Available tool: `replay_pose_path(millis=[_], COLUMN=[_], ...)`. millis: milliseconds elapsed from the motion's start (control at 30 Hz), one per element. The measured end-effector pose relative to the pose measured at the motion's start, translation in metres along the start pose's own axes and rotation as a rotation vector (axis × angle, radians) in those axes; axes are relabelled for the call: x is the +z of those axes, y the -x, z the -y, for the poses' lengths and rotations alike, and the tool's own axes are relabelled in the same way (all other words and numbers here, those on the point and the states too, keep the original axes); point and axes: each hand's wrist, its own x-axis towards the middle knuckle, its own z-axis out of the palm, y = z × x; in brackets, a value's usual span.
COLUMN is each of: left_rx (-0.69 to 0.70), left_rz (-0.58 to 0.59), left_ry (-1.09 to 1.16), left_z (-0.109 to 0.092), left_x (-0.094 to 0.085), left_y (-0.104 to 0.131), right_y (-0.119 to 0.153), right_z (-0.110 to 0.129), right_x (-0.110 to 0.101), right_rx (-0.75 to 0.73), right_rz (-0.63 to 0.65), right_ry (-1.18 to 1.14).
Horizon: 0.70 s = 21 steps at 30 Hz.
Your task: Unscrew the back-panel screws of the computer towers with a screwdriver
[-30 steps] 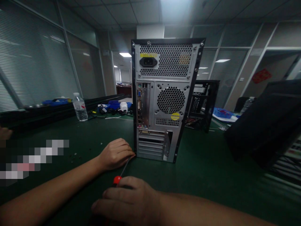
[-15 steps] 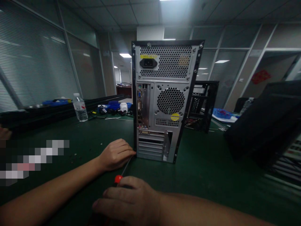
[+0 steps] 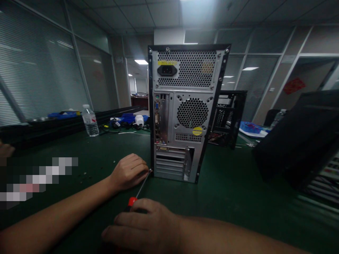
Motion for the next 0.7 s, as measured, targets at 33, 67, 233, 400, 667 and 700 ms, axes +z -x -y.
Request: replay_pose_path(millis=[33,67,233,400,667,700], left_rx=[-0.001,-0.003,-0.014,-0.018,-0.036,-0.042], left_rz=[0.002,0.003,0.001,-0.010,-0.005,-0.001], left_ry=[-0.002,-0.005,-0.016,-0.026,-0.026,-0.024], left_z=[0.000,0.000,-0.001,-0.003,-0.004,-0.004], left_x=[0.000,0.000,0.003,0.003,0.004,0.004], left_y=[0.000,0.001,0.002,-0.001,0.000,0.000], right_y=[-0.001,-0.002,-0.010,-0.011,-0.010,-0.010], right_z=[0.000,0.000,-0.001,-0.001,-0.001,-0.001], right_x=[0.000,0.001,0.005,0.005,0.005,0.005], right_rx=[-0.001,-0.001,0.002,-0.003,0.007,0.011], right_rz=[-0.007,-0.016,-0.094,-0.071,-0.075,-0.080], right_ry=[0.001,0.004,0.020,0.036,0.038,0.044])
